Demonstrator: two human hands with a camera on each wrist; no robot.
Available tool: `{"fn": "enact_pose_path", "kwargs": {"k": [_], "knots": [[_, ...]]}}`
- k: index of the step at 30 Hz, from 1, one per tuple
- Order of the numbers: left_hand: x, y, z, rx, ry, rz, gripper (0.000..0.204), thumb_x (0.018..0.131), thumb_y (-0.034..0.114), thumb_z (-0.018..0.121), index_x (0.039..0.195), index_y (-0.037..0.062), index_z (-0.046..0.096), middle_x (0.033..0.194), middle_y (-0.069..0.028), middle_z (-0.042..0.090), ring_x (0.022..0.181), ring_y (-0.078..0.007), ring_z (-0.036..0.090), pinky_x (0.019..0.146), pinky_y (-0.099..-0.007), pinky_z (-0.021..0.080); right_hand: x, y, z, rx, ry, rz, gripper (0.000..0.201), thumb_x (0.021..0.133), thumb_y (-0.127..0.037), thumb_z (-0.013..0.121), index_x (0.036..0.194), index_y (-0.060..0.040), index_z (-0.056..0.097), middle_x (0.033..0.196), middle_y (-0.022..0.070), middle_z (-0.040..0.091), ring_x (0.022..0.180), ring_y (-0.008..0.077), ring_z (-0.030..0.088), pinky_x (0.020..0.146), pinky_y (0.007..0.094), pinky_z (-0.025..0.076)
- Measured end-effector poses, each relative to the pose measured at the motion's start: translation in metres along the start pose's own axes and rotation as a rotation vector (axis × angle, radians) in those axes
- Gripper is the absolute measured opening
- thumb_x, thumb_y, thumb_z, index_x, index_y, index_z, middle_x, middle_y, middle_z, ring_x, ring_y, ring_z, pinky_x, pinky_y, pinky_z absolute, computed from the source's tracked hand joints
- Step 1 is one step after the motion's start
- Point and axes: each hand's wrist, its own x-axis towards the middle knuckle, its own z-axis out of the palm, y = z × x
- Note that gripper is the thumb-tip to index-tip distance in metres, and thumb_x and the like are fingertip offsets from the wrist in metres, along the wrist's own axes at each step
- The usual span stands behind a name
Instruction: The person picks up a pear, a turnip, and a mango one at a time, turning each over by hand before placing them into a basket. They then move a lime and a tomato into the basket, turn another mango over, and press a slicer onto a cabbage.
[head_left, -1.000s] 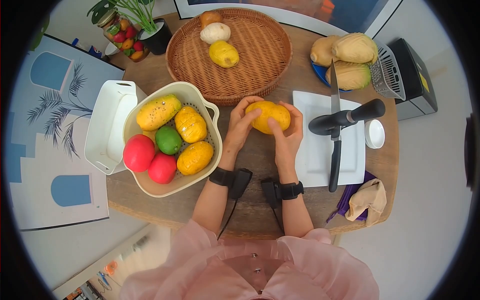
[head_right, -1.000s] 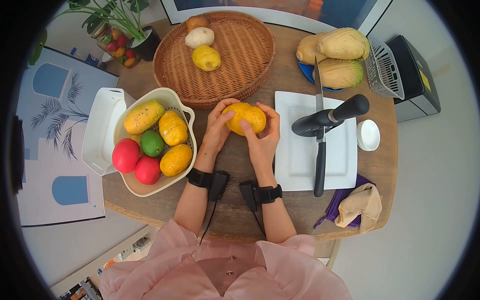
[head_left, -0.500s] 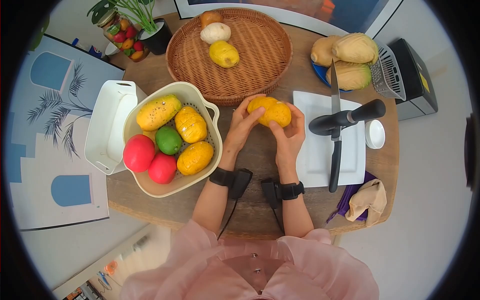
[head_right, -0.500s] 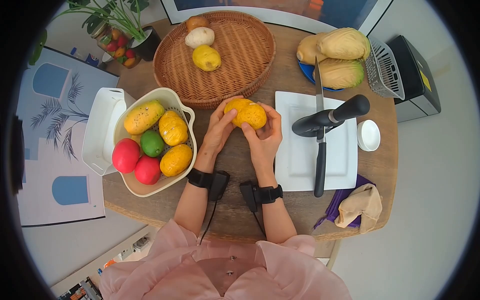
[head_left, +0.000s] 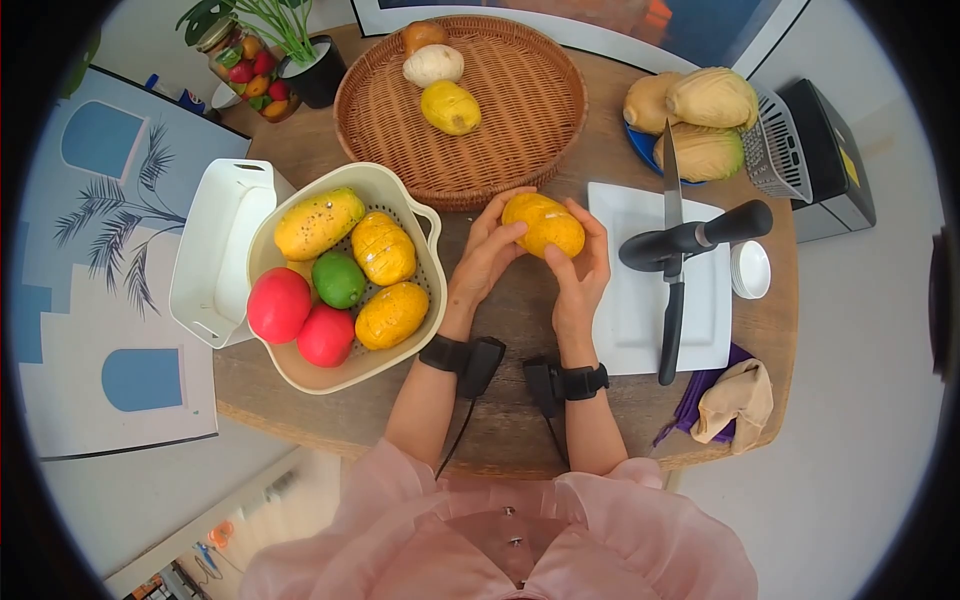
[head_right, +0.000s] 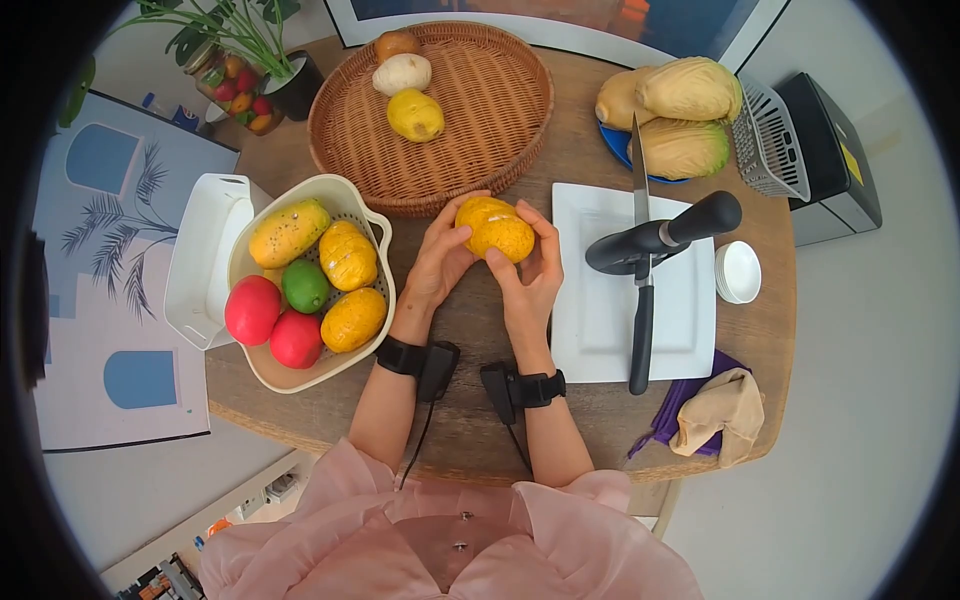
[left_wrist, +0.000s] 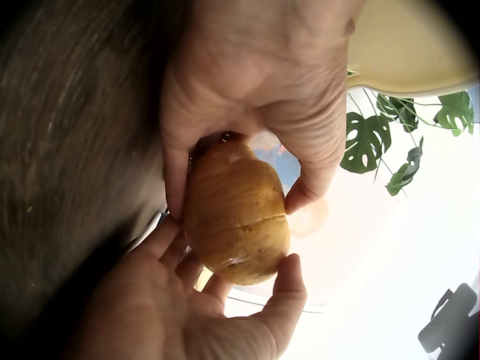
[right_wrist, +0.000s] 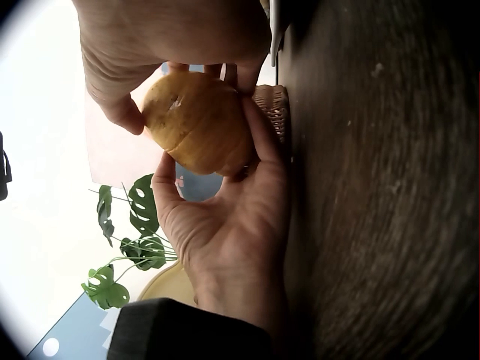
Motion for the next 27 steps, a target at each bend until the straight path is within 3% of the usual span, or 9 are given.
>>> {"fn": "enact_pose_path", "kwargs": {"k": [11, 15, 27], "knots": [[0.0007, 0.0012, 0.0034, 0.063, 0.028, -0.024, 0.052, 0.087, 0.017, 0.058, 0.131, 0.0005, 0.037, 0.122, -0.0138, 0.048, 0.115, -0.0215, 0.048, 0.097, -0.0342, 0.042, -0.0004, 0.0011, 0.0001, -0.055, 0.002, -0.062, 0.044, 0.075, -0.001, 0.065, 0.116, -0.0011, 0.049, 0.129, 0.0183, 0.043, 0.121, 0.0249, 0.042, 0.103, 0.0356, 0.034], [0.0010, 0.0016, 0.0017, -0.076, 0.035, -0.026, 0.049, 0.087, 0.018, 0.059, 0.130, 0.0018, 0.040, 0.120, -0.0118, 0.049, 0.112, -0.0194, 0.050, 0.093, -0.0319, 0.044, 0.0006, -0.0001, -0.0015, 0.034, 0.016, -0.011, 0.041, 0.077, -0.003, 0.064, 0.115, -0.0006, 0.050, 0.129, 0.0195, 0.044, 0.121, 0.0261, 0.042, 0.103, 0.0367, 0.034], [0.0000, 0.0020, 0.0028, -0.056, 0.020, 0.009, 0.053, 0.086, 0.022, 0.053, 0.132, 0.0006, 0.036, 0.123, -0.0134, 0.048, 0.113, -0.0212, 0.050, 0.096, -0.0334, 0.042, 0.0011, -0.0007, 0.0013, 0.057, 0.013, 0.070, 0.041, 0.079, -0.005, 0.063, 0.117, 0.0007, 0.049, 0.129, 0.0191, 0.044, 0.122, 0.0268, 0.042, 0.102, 0.0375, 0.035]]}}
